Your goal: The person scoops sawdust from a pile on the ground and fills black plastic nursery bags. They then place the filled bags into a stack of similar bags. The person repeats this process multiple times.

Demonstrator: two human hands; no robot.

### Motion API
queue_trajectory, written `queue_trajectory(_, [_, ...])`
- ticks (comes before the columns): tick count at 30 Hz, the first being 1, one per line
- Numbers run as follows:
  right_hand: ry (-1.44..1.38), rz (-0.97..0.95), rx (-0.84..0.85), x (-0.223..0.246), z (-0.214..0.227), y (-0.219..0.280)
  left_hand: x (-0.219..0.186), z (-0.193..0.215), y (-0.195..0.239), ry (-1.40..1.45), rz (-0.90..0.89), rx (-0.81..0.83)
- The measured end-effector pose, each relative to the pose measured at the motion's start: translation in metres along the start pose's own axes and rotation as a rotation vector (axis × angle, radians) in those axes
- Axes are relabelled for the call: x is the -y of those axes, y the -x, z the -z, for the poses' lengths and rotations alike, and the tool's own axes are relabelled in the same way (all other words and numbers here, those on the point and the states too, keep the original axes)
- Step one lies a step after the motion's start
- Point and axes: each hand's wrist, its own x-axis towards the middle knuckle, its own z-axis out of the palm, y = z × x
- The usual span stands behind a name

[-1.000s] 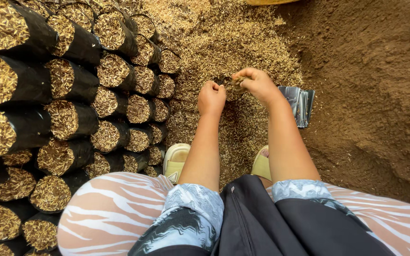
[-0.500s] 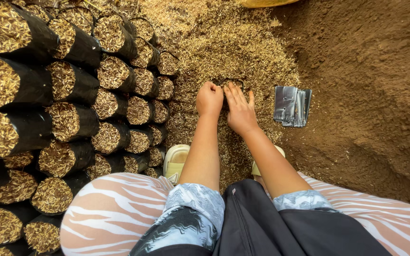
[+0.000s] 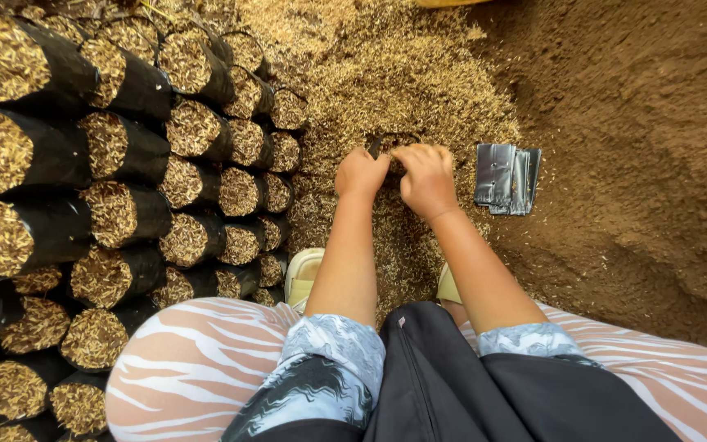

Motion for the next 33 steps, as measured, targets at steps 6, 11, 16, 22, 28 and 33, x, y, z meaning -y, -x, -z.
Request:
queue_trajectory(6, [0.048, 0.073, -0.088, -0.009, 0.0, -0.002, -0.001, -0.011, -0.001, -0.126, 0.031, 0.093])
queue_trajectory(11, [-0.283, -0.23, -0.159, -0.058, -0.014, -0.031, -0.007, -0.006, -0.004, -0.129, 0.019, 0.065])
queue_trajectory(16, [-0.382, -0.637, -0.214, -0.136, -0.042, -0.064, -0.017, 0.009, -0.001, -0.073, -0.04, -0.01])
queue_trajectory(22, [-0.18, -0.579, -0.23, -0.182, -0.066, -0.115, -0.03, 0.015, -0.002, -0.041, -0.033, 0.029])
queue_trajectory(28, [-0.156, -0.657, 0.009, -0.138, -0.064, -0.135, -0.029, 0.014, -0.009, -0.037, -0.026, 0.016])
queue_trajectory(33, [-0.248, -0.552, -0.082, -0.12, -0.066, -0.126, -0.024, 0.011, -0.009, -0.013, -0.035, 0.005])
